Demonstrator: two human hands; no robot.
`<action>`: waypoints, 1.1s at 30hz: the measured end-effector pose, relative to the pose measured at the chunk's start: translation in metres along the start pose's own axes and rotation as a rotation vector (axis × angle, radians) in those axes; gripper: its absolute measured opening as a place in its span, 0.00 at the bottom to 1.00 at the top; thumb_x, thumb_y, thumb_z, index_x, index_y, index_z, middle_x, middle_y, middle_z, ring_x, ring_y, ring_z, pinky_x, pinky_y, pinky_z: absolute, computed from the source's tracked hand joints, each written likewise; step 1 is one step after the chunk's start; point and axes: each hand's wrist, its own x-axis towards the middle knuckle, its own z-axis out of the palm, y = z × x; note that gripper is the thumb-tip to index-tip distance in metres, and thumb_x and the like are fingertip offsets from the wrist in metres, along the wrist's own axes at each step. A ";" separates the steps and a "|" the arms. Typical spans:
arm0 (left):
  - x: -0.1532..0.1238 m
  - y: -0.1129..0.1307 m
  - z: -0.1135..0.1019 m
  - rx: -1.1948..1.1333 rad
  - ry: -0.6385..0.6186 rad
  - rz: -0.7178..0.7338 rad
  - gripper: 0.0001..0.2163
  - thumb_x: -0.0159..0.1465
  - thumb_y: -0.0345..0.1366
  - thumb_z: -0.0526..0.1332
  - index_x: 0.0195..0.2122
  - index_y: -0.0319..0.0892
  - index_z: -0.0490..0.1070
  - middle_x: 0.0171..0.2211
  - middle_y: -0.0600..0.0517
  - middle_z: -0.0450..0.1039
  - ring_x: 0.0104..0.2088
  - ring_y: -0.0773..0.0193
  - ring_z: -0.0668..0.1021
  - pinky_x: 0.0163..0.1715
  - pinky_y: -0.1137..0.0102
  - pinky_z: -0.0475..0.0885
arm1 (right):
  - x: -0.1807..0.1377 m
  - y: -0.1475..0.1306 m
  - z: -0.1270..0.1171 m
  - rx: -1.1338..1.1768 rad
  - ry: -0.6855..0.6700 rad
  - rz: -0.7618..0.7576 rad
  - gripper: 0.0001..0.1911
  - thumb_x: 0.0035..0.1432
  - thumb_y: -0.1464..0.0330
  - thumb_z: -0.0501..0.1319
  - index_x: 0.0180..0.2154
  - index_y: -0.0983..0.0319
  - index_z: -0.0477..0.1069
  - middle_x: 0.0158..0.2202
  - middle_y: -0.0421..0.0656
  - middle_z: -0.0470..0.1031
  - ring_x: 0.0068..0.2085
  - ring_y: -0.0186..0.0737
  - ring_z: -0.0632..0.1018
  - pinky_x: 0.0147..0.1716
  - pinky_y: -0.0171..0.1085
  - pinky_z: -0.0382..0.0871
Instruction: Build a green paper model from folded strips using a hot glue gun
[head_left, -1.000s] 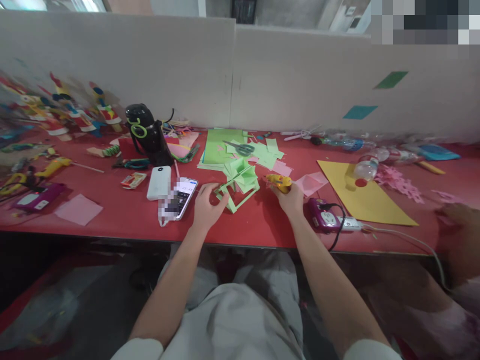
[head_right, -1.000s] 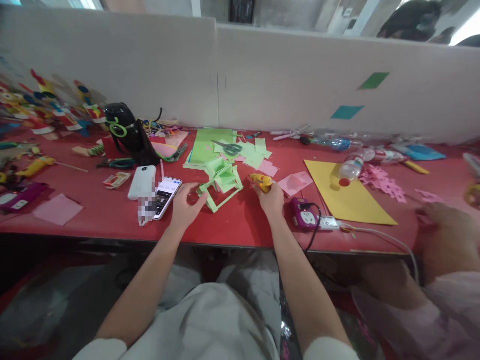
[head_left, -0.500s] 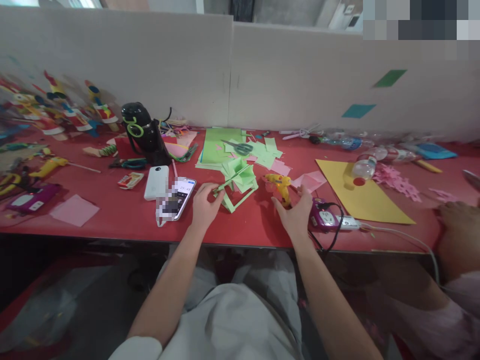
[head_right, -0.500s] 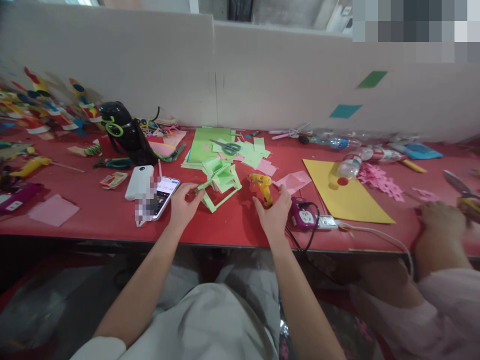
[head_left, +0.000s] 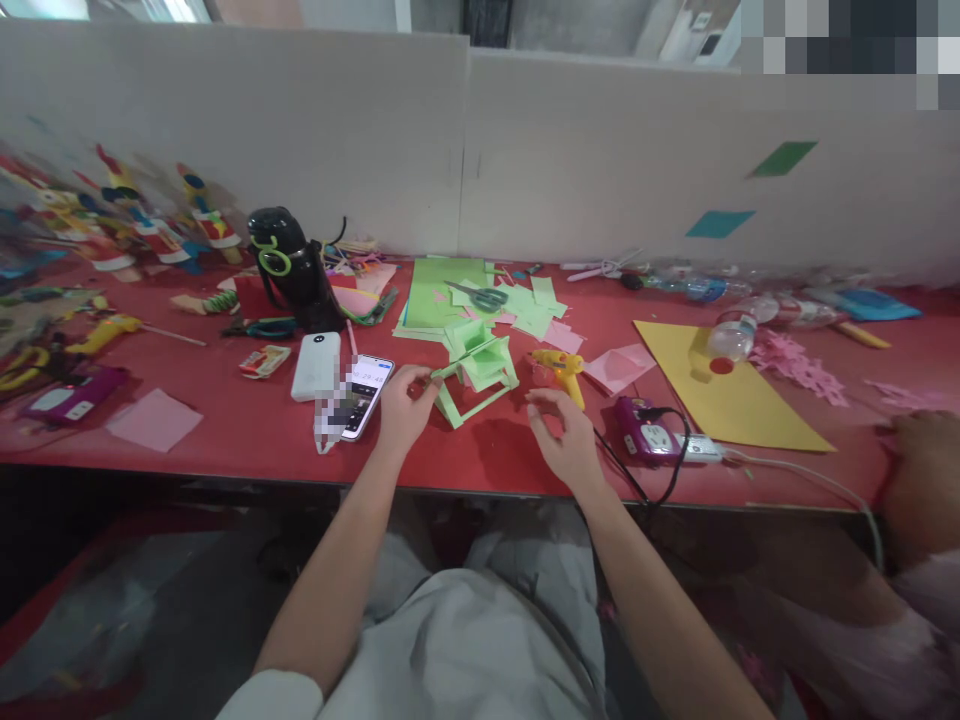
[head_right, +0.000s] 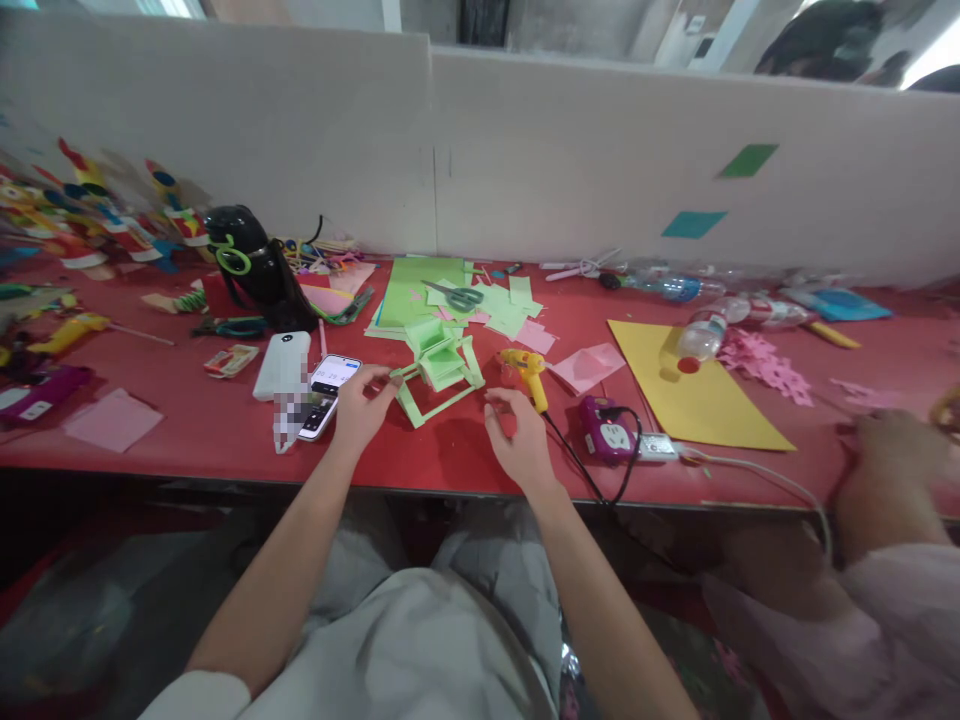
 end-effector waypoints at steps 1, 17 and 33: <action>0.001 -0.001 -0.001 0.002 -0.010 0.004 0.07 0.61 0.40 0.65 0.34 0.42 0.75 0.34 0.50 0.77 0.35 0.62 0.77 0.36 0.68 0.71 | 0.002 0.002 0.001 0.021 -0.022 0.033 0.11 0.66 0.64 0.58 0.48 0.59 0.71 0.46 0.49 0.78 0.45 0.45 0.80 0.47 0.47 0.77; 0.004 -0.009 -0.017 -0.085 -0.179 -0.068 0.10 0.60 0.44 0.65 0.35 0.44 0.74 0.38 0.49 0.79 0.38 0.59 0.78 0.45 0.62 0.72 | 0.023 0.030 0.016 0.261 -0.143 0.299 0.27 0.60 0.50 0.62 0.55 0.59 0.71 0.58 0.51 0.73 0.60 0.50 0.74 0.59 0.52 0.70; 0.004 -0.014 -0.010 -0.220 -0.178 -0.171 0.14 0.56 0.47 0.68 0.36 0.43 0.74 0.37 0.47 0.78 0.42 0.56 0.80 0.49 0.60 0.73 | 0.027 0.024 0.019 0.267 0.018 0.148 0.18 0.57 0.50 0.65 0.34 0.58 0.74 0.41 0.46 0.78 0.44 0.45 0.78 0.47 0.46 0.75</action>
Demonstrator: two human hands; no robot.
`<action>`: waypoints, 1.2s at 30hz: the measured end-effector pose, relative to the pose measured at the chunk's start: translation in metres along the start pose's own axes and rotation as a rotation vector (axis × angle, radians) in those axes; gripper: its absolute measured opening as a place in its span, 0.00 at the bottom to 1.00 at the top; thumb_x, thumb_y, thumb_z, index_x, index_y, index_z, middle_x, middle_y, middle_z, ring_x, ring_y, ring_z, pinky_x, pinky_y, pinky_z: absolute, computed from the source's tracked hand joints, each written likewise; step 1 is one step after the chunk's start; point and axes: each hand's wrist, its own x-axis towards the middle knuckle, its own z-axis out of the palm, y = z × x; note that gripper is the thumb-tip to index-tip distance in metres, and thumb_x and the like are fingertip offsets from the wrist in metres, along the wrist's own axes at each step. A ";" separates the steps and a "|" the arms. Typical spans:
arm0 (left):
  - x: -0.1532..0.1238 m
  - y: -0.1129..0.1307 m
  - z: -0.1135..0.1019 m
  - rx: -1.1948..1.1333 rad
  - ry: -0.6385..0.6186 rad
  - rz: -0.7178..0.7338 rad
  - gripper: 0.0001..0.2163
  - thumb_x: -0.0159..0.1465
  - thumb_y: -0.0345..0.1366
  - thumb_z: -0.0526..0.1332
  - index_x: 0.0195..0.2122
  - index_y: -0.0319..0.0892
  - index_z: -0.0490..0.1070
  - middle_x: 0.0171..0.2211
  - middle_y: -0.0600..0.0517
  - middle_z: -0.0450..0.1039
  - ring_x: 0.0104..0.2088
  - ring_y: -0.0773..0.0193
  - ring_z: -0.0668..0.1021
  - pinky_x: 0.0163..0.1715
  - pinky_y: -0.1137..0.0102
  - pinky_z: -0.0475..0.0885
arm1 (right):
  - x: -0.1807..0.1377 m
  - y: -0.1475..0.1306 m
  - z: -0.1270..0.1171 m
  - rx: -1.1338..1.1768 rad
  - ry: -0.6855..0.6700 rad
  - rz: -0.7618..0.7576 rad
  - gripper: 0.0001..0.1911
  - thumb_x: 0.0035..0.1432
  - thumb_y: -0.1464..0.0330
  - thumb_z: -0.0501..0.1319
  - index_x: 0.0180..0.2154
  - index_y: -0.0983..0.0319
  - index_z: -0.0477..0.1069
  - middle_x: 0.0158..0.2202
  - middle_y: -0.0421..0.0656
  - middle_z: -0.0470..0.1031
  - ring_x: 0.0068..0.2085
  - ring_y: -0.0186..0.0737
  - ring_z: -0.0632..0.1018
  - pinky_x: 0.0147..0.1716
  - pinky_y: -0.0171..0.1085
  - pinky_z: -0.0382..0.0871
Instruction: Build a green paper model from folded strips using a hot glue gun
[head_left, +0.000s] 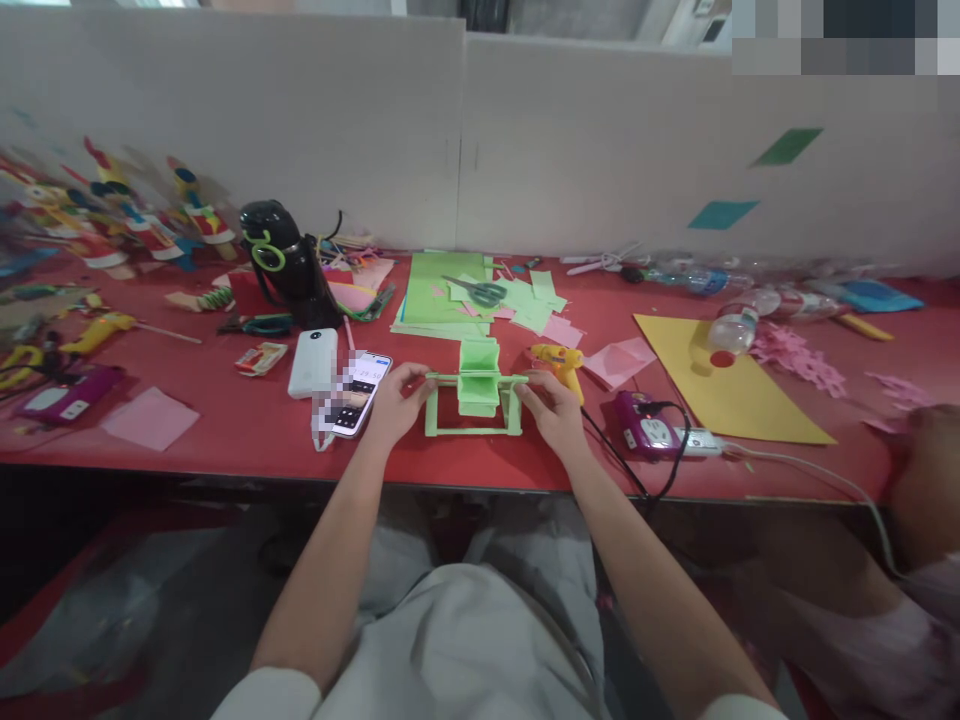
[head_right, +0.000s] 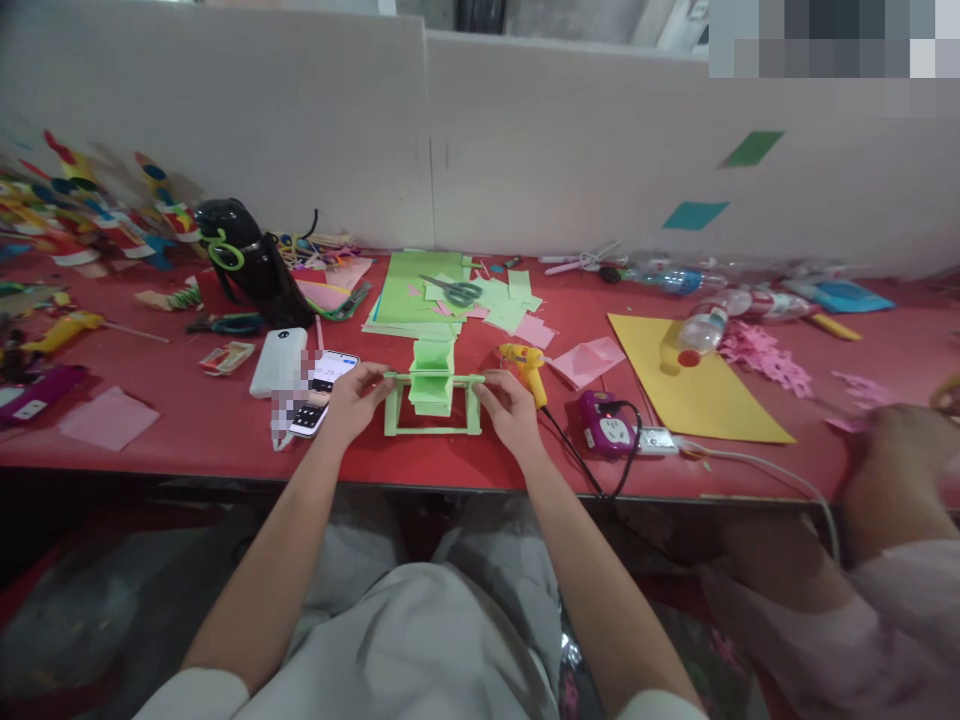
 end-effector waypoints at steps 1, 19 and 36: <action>0.000 0.001 0.000 -0.007 0.000 -0.004 0.14 0.56 0.47 0.68 0.36 0.42 0.74 0.37 0.47 0.78 0.42 0.56 0.80 0.49 0.60 0.73 | -0.001 0.000 0.000 0.008 -0.006 0.004 0.17 0.57 0.51 0.65 0.34 0.59 0.74 0.40 0.45 0.78 0.43 0.45 0.78 0.47 0.45 0.75; -0.001 -0.005 0.000 -0.065 -0.084 -0.017 0.16 0.56 0.48 0.69 0.39 0.42 0.76 0.39 0.46 0.79 0.43 0.55 0.80 0.41 0.64 0.76 | -0.003 -0.001 -0.001 0.053 -0.045 0.054 0.17 0.57 0.52 0.66 0.35 0.59 0.73 0.37 0.44 0.79 0.39 0.42 0.78 0.42 0.42 0.75; -0.001 -0.001 0.001 -0.002 -0.047 0.037 0.13 0.57 0.47 0.68 0.35 0.43 0.75 0.38 0.47 0.80 0.43 0.55 0.81 0.47 0.61 0.75 | -0.003 0.001 -0.001 0.036 -0.057 0.029 0.16 0.58 0.52 0.65 0.35 0.59 0.73 0.37 0.44 0.77 0.41 0.43 0.79 0.45 0.43 0.74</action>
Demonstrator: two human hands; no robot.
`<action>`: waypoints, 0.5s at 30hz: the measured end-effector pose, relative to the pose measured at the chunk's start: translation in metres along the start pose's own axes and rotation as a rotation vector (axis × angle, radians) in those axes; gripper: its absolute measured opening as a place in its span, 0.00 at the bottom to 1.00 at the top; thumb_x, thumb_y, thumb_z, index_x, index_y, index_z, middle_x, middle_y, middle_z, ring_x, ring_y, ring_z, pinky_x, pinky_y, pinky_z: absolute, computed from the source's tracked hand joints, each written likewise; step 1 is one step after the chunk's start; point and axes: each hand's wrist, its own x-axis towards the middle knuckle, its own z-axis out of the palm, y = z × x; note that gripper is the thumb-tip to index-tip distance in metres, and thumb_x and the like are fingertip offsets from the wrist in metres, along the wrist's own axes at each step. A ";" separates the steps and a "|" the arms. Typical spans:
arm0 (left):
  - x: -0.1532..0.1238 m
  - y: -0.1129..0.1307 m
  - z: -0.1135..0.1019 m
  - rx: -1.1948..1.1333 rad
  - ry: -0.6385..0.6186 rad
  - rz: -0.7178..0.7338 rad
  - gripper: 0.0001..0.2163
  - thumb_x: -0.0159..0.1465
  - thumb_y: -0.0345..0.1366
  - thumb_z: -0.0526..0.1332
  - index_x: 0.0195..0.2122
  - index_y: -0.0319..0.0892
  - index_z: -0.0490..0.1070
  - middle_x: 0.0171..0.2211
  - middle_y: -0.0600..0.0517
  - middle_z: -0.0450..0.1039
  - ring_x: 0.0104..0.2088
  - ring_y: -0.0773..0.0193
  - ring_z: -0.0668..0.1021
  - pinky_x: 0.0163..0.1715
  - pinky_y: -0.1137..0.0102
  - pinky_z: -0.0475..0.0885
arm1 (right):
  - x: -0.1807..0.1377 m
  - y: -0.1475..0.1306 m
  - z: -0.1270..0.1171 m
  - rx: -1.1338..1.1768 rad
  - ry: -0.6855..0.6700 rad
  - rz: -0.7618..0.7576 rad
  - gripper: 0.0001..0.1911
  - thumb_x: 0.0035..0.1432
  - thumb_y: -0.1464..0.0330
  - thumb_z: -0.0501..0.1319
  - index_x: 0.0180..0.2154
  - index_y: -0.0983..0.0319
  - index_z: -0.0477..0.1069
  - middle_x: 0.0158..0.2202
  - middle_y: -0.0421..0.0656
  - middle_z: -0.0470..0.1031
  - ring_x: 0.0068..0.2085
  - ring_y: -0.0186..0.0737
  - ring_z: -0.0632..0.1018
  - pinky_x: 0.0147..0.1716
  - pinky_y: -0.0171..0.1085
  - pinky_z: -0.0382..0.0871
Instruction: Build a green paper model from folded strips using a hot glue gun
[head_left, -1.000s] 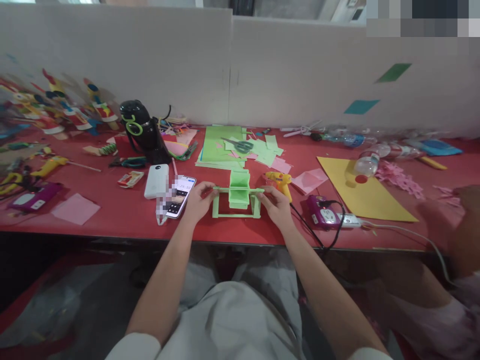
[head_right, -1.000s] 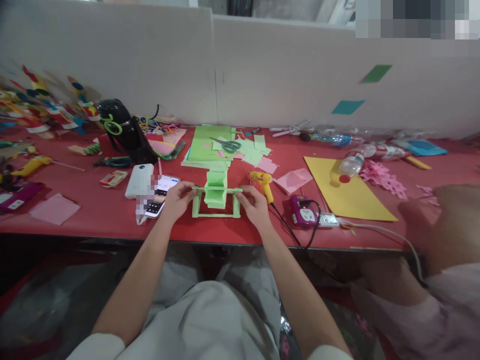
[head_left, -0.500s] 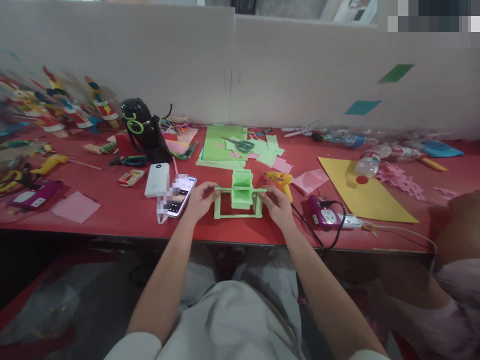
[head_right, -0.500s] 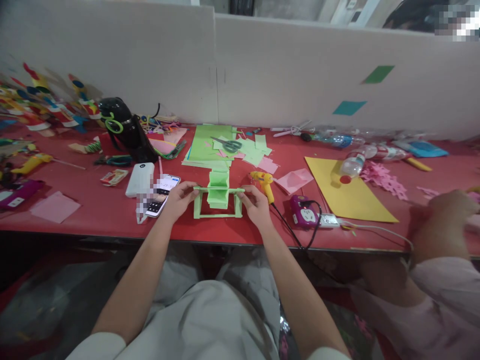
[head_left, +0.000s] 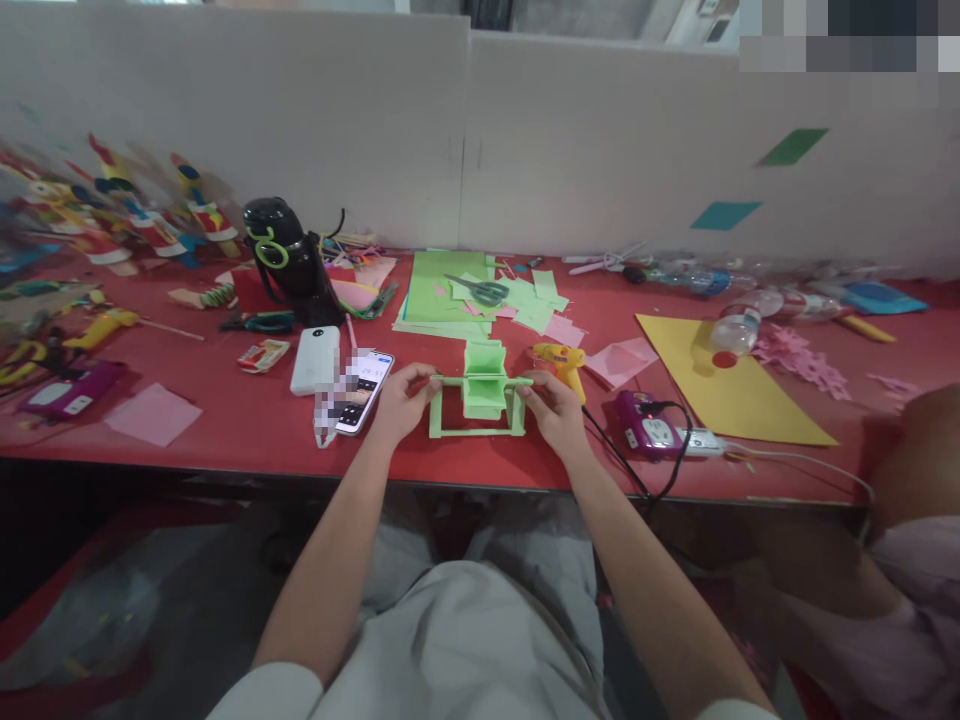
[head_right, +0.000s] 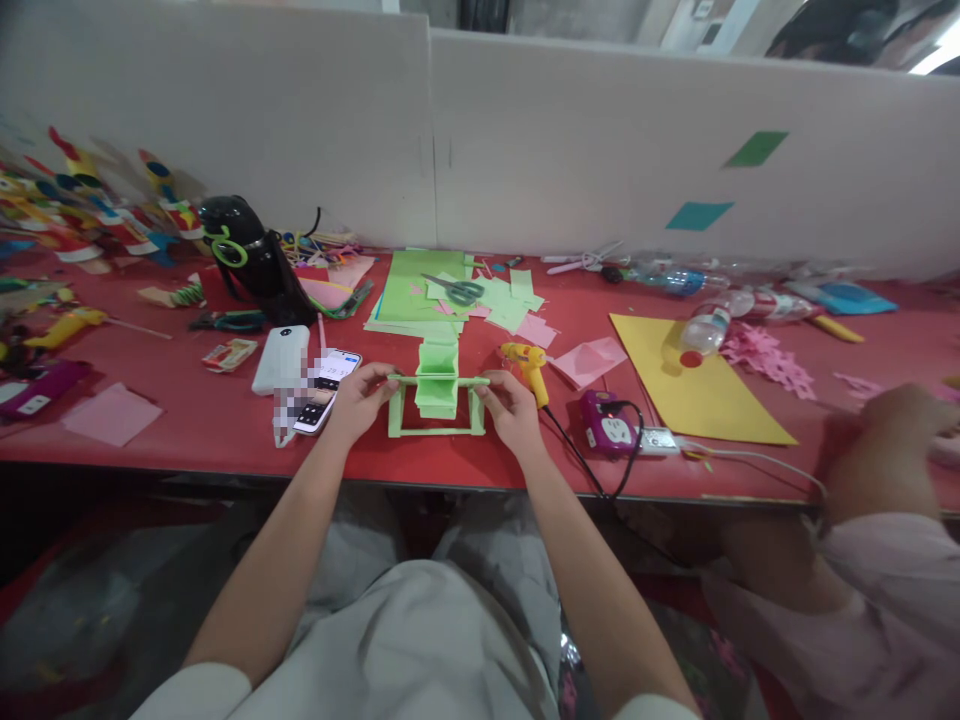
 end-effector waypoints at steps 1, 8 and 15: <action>0.000 0.000 0.000 0.004 0.001 0.008 0.13 0.58 0.47 0.68 0.35 0.43 0.75 0.39 0.47 0.80 0.43 0.55 0.81 0.47 0.61 0.75 | 0.000 0.000 0.000 -0.001 0.001 -0.002 0.16 0.59 0.52 0.64 0.36 0.59 0.73 0.37 0.44 0.77 0.41 0.43 0.79 0.46 0.43 0.74; -0.002 -0.001 0.000 0.034 0.014 0.033 0.12 0.58 0.46 0.68 0.35 0.43 0.76 0.38 0.47 0.80 0.43 0.55 0.81 0.46 0.61 0.76 | 0.000 0.001 0.000 -0.022 0.002 -0.047 0.14 0.59 0.54 0.64 0.35 0.59 0.73 0.39 0.44 0.76 0.43 0.43 0.78 0.47 0.44 0.73; -0.003 -0.002 0.001 0.053 0.048 0.028 0.12 0.58 0.47 0.68 0.34 0.43 0.76 0.36 0.48 0.80 0.41 0.55 0.81 0.46 0.62 0.75 | 0.000 0.000 -0.002 -0.018 -0.008 -0.080 0.11 0.61 0.57 0.64 0.34 0.58 0.73 0.40 0.44 0.76 0.44 0.42 0.78 0.48 0.42 0.72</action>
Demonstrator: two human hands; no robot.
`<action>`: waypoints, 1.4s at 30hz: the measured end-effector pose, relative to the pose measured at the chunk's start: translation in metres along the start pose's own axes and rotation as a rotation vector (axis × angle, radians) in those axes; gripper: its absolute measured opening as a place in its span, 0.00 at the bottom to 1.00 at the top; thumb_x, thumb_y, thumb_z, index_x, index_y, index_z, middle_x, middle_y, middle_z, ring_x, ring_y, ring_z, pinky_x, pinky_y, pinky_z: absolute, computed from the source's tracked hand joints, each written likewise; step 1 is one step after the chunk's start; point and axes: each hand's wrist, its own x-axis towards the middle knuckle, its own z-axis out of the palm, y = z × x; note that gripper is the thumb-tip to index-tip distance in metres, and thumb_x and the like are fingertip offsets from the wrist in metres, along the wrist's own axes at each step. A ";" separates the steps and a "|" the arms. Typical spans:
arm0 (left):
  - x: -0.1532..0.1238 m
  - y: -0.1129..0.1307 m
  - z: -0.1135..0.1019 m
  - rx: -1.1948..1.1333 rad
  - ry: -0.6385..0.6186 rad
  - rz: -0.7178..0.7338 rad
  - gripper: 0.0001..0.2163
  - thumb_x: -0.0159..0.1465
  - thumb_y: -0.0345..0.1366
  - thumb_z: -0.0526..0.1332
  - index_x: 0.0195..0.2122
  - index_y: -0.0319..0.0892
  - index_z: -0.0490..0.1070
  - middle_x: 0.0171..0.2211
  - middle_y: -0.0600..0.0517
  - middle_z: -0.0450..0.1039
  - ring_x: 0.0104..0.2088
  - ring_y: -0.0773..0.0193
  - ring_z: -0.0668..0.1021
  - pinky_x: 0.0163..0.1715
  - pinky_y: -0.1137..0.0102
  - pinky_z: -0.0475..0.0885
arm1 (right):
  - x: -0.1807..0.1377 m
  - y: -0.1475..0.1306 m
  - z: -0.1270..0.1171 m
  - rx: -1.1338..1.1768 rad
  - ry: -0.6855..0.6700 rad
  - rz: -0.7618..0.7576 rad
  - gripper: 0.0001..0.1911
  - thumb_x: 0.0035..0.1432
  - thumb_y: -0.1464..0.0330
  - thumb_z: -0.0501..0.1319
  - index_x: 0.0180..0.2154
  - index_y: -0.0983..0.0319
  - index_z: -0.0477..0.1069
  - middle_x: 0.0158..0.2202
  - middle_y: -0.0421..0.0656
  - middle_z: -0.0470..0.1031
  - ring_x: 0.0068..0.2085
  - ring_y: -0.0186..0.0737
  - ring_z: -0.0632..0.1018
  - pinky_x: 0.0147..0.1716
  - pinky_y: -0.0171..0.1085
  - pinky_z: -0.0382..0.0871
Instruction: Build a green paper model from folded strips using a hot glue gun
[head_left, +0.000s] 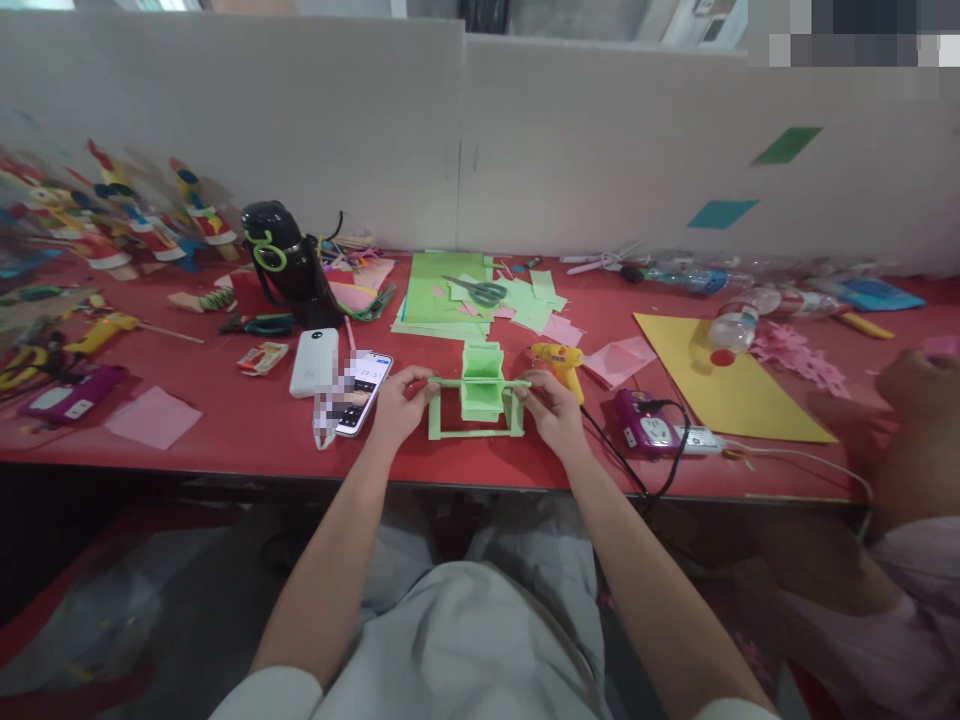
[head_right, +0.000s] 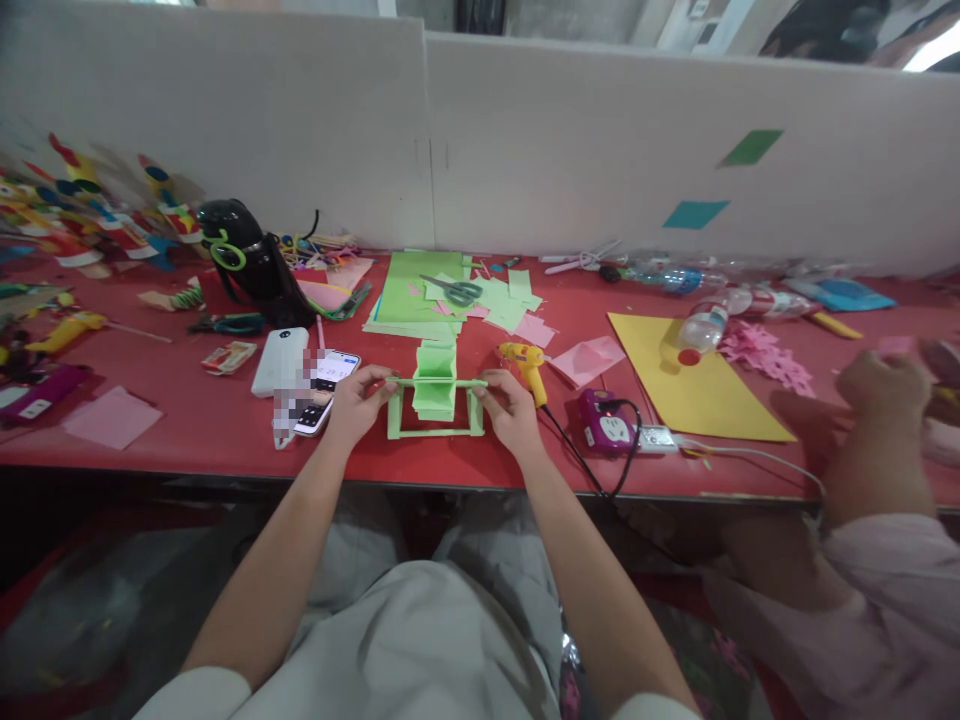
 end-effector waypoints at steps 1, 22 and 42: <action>0.000 0.000 0.000 -0.001 0.001 -0.008 0.13 0.58 0.47 0.68 0.34 0.43 0.76 0.37 0.47 0.80 0.41 0.55 0.81 0.47 0.61 0.75 | 0.000 0.000 0.000 0.005 0.001 0.000 0.11 0.60 0.58 0.64 0.34 0.58 0.74 0.40 0.44 0.76 0.44 0.42 0.78 0.48 0.42 0.72; -0.014 0.009 -0.003 0.017 -0.247 -0.090 0.28 0.62 0.42 0.65 0.63 0.43 0.66 0.64 0.42 0.66 0.65 0.49 0.67 0.65 0.53 0.60 | -0.005 0.016 0.003 0.125 -0.048 0.153 0.18 0.58 0.55 0.65 0.45 0.60 0.76 0.46 0.48 0.79 0.49 0.46 0.79 0.51 0.44 0.75; -0.015 0.006 0.002 -0.229 -0.047 -0.248 0.30 0.67 0.55 0.55 0.65 0.44 0.63 0.67 0.44 0.62 0.69 0.53 0.62 0.68 0.58 0.57 | -0.002 -0.027 0.008 -0.023 0.207 0.190 0.17 0.58 0.53 0.64 0.35 0.61 0.76 0.33 0.45 0.79 0.34 0.44 0.79 0.36 0.40 0.74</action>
